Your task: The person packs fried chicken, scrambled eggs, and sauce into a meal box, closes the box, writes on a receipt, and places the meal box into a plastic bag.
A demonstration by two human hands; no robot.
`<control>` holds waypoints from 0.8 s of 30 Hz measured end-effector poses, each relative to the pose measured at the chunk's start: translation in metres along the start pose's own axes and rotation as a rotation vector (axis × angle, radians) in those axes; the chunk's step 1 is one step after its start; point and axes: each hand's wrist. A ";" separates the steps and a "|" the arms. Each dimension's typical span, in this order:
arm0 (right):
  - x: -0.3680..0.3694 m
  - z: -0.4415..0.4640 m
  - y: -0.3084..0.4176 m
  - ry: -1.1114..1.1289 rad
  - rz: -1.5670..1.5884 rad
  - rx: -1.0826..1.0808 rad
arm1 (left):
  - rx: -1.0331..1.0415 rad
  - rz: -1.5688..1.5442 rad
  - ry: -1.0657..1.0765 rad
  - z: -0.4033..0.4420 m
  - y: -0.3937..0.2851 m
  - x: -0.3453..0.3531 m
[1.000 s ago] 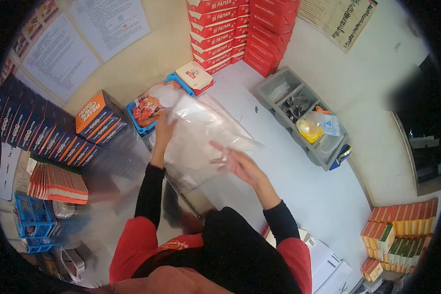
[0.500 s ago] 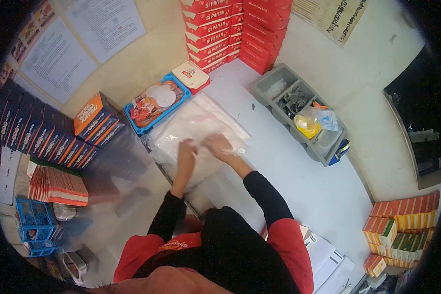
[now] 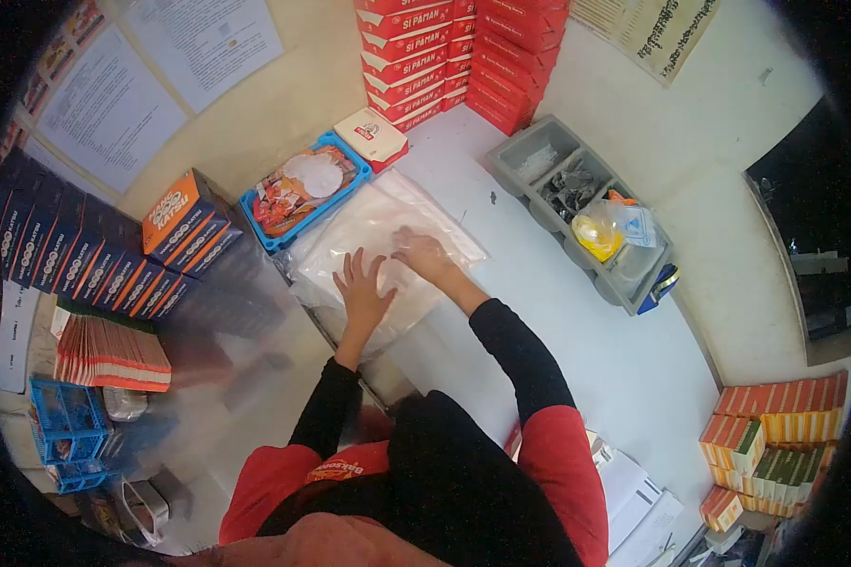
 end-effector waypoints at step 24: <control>-0.013 -0.015 0.020 0.425 -0.047 0.010 | 0.054 -0.066 0.366 0.004 0.041 0.007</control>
Point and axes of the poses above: each hand's wrist, its own z-axis towards the middle knuckle, its own x-axis out of the palm, y = z × x, and after that the axes turned 3 degrees about z, right-handed
